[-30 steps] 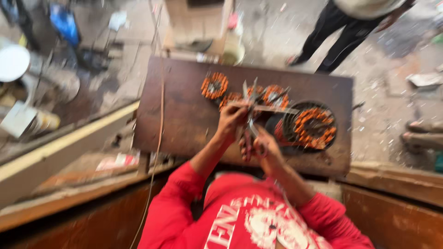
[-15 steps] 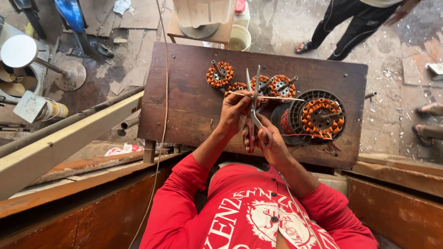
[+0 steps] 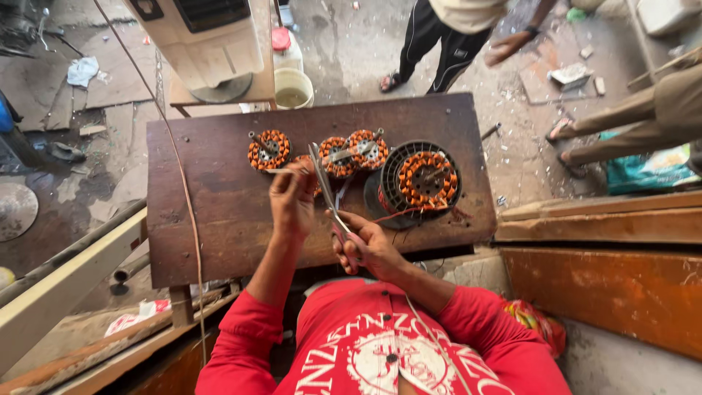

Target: The person winds copper wire onto motor stators, cuts the wire with scissors, and secures the ends with white tape. They handle multiple stators on a wooden workbench, repeating the winding and taping steps.

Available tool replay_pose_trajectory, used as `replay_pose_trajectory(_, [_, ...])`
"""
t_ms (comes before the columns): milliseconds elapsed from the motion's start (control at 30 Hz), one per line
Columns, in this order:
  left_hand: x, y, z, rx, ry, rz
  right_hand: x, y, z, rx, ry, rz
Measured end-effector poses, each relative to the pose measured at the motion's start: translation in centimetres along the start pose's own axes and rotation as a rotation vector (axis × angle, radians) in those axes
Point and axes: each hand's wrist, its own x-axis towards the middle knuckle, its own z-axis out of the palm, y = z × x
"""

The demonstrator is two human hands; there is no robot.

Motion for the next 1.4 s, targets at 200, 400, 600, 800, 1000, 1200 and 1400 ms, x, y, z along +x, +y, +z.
replay_pose_trajectory(200, [0.7, 3.7, -0.6, -0.023, 0.049, 0.007, -0.4, -2.3, -0.6, 0.047, 0.043, 0.175])
replay_pose_trajectory(400, [-2.9, 4.0, -3.8, 0.405, 0.142, -0.188, 0.2, -2.1, -1.8, -0.583, 0.277, 0.046])
replay_pose_trajectory(600, [-3.8, 5.1, -3.9, 0.695, 0.118, -0.556, -0.4, -3.5, 0.5, -0.895, 0.246, -0.043])
replay_pose_trajectory(800, [-3.5, 6.4, -2.8, 0.571, 0.054, -0.787, 0.2, -3.8, 1.0, -0.999, 0.216, -0.055])
replay_pose_trajectory(1000, [-3.2, 6.3, -2.7, 0.477, 0.037, -0.832, -0.1, -3.5, 0.5, -0.985, 0.211, -0.02])
replay_pose_trajectory(1200, [-4.0, 6.6, -2.9, 0.539, 0.018, -0.855, -0.5, -2.9, 0.2, -0.94, 0.203, 0.04])
replay_pose_trajectory(1400, [-2.1, 7.2, -1.3, 0.803, -0.128, -0.732, 0.1, -3.1, -2.0, -0.669, 0.104, 0.129])
